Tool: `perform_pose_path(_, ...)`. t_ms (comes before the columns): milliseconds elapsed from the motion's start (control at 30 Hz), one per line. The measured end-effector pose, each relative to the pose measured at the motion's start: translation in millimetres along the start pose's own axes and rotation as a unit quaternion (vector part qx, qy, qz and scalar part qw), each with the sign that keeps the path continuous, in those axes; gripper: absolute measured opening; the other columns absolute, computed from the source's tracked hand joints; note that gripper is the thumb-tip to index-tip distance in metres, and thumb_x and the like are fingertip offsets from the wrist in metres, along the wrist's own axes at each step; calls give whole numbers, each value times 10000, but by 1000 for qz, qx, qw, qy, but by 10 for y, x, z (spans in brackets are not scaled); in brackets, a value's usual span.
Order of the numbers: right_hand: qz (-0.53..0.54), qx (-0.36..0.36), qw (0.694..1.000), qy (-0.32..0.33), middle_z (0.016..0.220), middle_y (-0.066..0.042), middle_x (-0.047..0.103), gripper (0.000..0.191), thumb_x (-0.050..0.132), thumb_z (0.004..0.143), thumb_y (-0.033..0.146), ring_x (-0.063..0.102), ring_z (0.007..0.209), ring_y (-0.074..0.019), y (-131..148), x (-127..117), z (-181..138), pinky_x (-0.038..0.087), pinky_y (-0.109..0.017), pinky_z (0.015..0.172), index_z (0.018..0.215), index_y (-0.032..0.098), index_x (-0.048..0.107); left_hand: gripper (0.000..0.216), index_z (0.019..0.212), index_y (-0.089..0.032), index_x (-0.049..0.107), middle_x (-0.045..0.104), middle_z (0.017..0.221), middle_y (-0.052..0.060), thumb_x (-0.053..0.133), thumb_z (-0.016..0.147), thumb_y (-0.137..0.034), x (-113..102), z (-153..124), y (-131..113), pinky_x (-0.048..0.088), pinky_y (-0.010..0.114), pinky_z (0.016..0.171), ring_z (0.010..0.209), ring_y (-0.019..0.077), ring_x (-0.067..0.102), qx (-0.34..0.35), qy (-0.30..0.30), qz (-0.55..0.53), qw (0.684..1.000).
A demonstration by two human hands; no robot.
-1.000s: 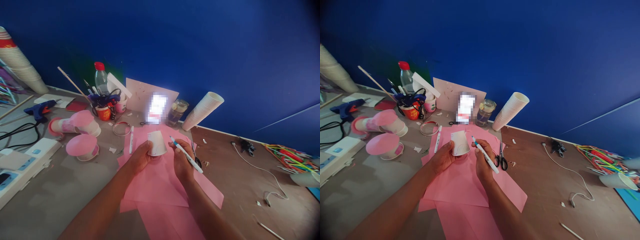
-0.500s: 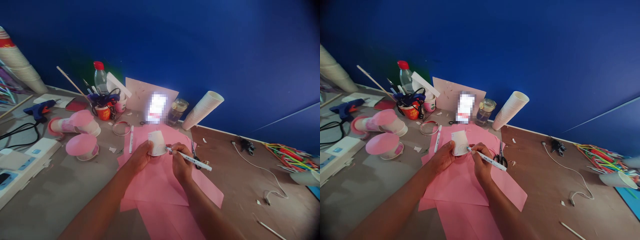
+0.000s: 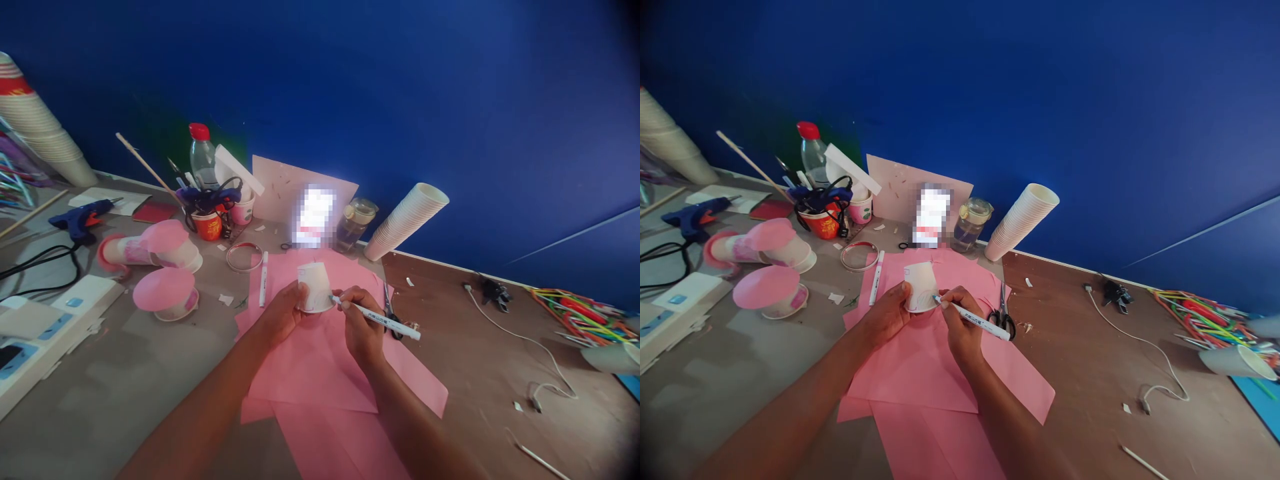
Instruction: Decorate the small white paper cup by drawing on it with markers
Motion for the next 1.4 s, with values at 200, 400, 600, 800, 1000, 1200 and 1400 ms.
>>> perform_pose_path(200, 44, -19, 998, 38, 620, 40, 528, 109, 606, 752, 162, 487, 657, -148, 65, 76, 9, 421, -411, 914, 679, 233, 643, 366, 997, -152, 698, 722, 1011, 118, 652, 826, -472, -67, -4, 15, 504, 364, 880, 1020, 249, 646, 2, -21, 9, 1000)
perform_pose_path(400, 59, -20, 998, -8, 604, 38, 526, 104, 586, 745, 199, 483, 630, -147, 93, 16, 39, 424, -425, 916, 664, 236, 640, 371, 937, -137, 698, 713, 967, 103, 705, 778, -472, -143, 4, 35, 515, 365, 840, 944, 238, 649, 7, -50, 3, 999)
perform_pose_path(600, 25, 5, 1000, -13, 660, 23, 542, 78, 598, 762, 205, 568, 783, -183, 10, -8, 11, 438, -390, 875, 699, 230, 638, 310, 811, -144, 675, 723, 978, 124, 679, 806, -455, -59, 2, 16, 491, 412, 915, 1043, 279, 643, 7, -24, -4, 1000)
perform_pose_path(800, 5, 0, 1000, 5, 693, 15, 562, 79, 600, 793, 202, 580, 815, -190, 7, 15, -15, 438, -338, 767, 730, 226, 641, 335, 902, -151, 683, 724, 1018, 136, 666, 812, -473, -35, -7, 13, 496, 415, 906, 1058, 288, 643, 10, -9, 16, 1000)
perform_pose_path(1000, -8, -7, 1000, 13, 677, 21, 553, 96, 602, 793, 193, 547, 742, -173, 42, 42, -12, 436, -350, 777, 712, 228, 639, 385, 1029, -140, 682, 719, 999, 140, 653, 827, -466, -63, 8, 39, 489, 400, 897, 1000, 265, 653, 6, -13, 16, 1000)
perform_pose_path(1200, 67, -34, 997, 6, 629, 35, 544, 78, 610, 745, 187, 494, 644, -140, 87, 37, 11, 424, -378, 840, 694, 228, 653, 336, 855, -143, 678, 669, 819, 56, 702, 783, -470, -113, 1, 22, 493, 312, 789, 846, 194, 631, 13, -43, 10, 999)
perform_pose_path(1400, 75, -18, 988, -132, 772, 13, 626, 203, 557, 856, 330, 579, 673, -136, 22, -162, 68, 464, -326, 697, 1003, 222, 647, 328, 722, -145, 633, 572, 670, -1, 752, 735, -451, -103, -17, -3, 473, 247, 682, 677, 123, 544, 15, -67, -11, 998)
Point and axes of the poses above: each hand's wrist, its own z-axis towards the middle knuckle, its own x-axis out of the palm, y = z × x, the point moved 8 cm from there along z, towards the middle knuckle
